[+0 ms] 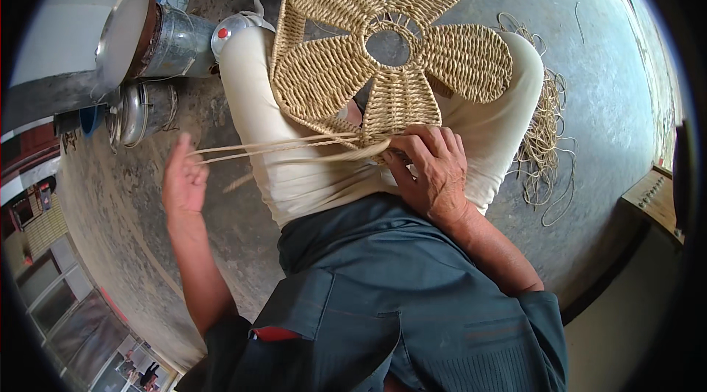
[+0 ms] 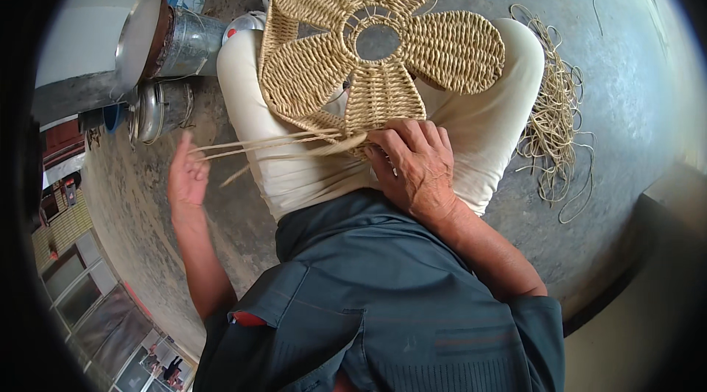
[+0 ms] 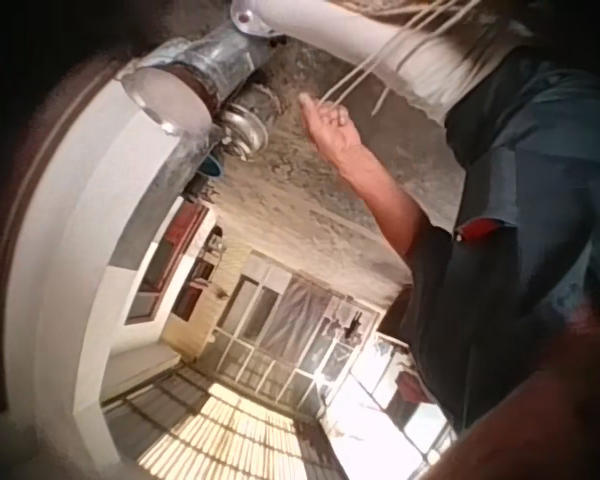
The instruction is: Weaving a flower-shaped wicker object and stirring a large pot on a stove.
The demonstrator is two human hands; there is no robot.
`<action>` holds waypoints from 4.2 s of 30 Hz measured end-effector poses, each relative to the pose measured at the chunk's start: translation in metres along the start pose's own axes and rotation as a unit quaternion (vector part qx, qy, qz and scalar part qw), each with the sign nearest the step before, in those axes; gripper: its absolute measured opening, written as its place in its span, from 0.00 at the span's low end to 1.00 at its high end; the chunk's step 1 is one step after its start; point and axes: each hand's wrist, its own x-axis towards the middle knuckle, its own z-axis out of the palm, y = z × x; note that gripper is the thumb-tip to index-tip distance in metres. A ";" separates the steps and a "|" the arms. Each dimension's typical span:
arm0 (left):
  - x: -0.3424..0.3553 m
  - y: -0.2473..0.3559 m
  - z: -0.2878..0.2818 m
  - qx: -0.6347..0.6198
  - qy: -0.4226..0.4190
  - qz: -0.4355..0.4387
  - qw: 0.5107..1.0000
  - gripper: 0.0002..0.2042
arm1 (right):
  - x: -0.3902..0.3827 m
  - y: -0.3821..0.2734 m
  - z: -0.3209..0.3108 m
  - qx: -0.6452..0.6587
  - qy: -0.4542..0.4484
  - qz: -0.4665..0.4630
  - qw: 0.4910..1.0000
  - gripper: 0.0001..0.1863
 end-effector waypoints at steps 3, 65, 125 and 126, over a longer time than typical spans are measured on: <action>0.023 0.034 -0.100 0.031 0.156 0.042 0.986 0.19 | -0.001 0.000 -0.001 0.007 0.004 -0.001 1.000 0.13; -0.083 -0.102 0.198 0.555 -0.287 0.580 0.523 0.15 | -0.001 0.034 0.017 0.769 -0.110 0.370 0.509 0.24; -0.090 -0.101 0.223 0.569 -0.288 0.466 0.614 0.06 | -0.004 0.028 0.018 0.753 -0.023 0.398 0.524 0.26; -0.090 -0.101 0.223 0.562 -0.289 0.464 0.621 0.06 | -0.003 0.028 0.016 0.754 -0.022 0.398 0.523 0.26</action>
